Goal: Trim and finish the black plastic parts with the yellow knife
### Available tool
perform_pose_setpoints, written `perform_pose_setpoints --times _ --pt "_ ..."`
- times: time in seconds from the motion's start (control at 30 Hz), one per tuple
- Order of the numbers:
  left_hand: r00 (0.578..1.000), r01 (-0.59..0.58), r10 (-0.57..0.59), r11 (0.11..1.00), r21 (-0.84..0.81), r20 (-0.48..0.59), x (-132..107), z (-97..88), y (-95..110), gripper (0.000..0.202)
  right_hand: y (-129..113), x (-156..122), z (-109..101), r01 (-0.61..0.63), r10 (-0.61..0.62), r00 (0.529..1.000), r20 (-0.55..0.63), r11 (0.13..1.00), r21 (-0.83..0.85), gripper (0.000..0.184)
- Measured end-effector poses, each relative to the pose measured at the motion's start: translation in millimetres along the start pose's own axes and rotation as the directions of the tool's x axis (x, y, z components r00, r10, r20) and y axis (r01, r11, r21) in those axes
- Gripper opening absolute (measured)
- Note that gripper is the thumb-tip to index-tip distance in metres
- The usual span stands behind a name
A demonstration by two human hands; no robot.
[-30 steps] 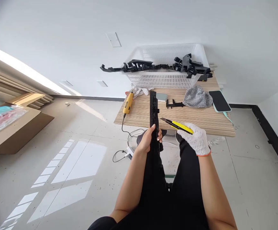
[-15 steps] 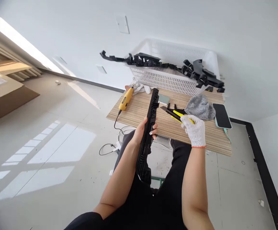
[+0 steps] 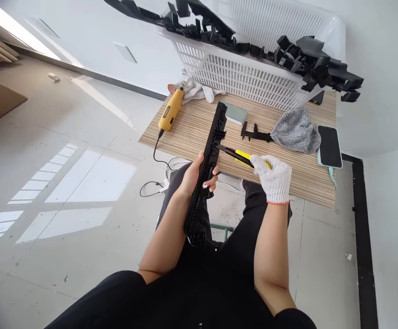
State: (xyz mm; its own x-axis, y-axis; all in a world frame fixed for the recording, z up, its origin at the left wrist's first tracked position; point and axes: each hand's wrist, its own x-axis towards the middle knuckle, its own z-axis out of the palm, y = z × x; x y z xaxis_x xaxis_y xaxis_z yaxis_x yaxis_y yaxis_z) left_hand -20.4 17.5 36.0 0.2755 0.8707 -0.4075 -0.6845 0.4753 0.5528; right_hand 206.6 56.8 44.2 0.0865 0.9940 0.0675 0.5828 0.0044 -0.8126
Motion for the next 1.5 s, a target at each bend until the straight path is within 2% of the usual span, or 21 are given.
perform_pose_setpoints --times 0.07,0.2,0.37,0.7,0.9,1.03,1.2,1.37,1.5 --pt "1.000 0.003 -0.003 1.000 0.002 0.009 -1 -1.5 1 0.049 -1 1 0 0.015 -0.015 0.999 0.035 1.000 -0.024 0.047" --pt "0.999 0.027 -0.026 0.999 -0.019 0.034 -3 -2.6 4 0.047 0 3 -1 0.035 -0.036 0.999 -0.020 0.999 -0.036 0.050" --pt "0.998 0.026 -0.023 0.998 -0.049 0.063 -6 -6.9 3 0.050 1 3 1 0.063 -0.062 0.998 0.011 0.996 -0.068 0.047" --pt "0.993 0.021 -0.020 1.000 -0.010 0.119 -2 -14.3 2 0.051 1 -3 5 0.067 -0.069 0.993 -0.098 0.997 -0.025 0.041" --pt "0.993 -0.018 0.015 1.000 0.022 0.118 0 -12.7 -1 0.049 3 -7 5 0.077 -0.077 0.996 -0.051 0.997 0.011 0.035" --pt "0.993 -0.039 0.033 0.998 0.049 0.115 0 -11.9 -2 0.049 1 -6 7 0.064 -0.066 0.992 -0.107 0.998 -0.019 0.035" --pt "0.997 -0.027 0.022 0.997 0.068 0.068 -1 -11.6 -3 0.052 3 -5 8 0.111 -0.110 0.985 -0.130 0.994 0.005 0.032" --pt "0.999 -0.047 0.044 0.991 0.125 0.028 0 -13.7 -5 0.052 5 -7 7 0.103 -0.101 0.990 -0.097 0.995 0.017 0.033" --pt "0.997 -0.074 0.067 0.985 0.155 0.049 1 -14.6 -6 0.051 4 -6 7 0.086 -0.087 0.993 -0.086 0.996 -0.007 0.034"
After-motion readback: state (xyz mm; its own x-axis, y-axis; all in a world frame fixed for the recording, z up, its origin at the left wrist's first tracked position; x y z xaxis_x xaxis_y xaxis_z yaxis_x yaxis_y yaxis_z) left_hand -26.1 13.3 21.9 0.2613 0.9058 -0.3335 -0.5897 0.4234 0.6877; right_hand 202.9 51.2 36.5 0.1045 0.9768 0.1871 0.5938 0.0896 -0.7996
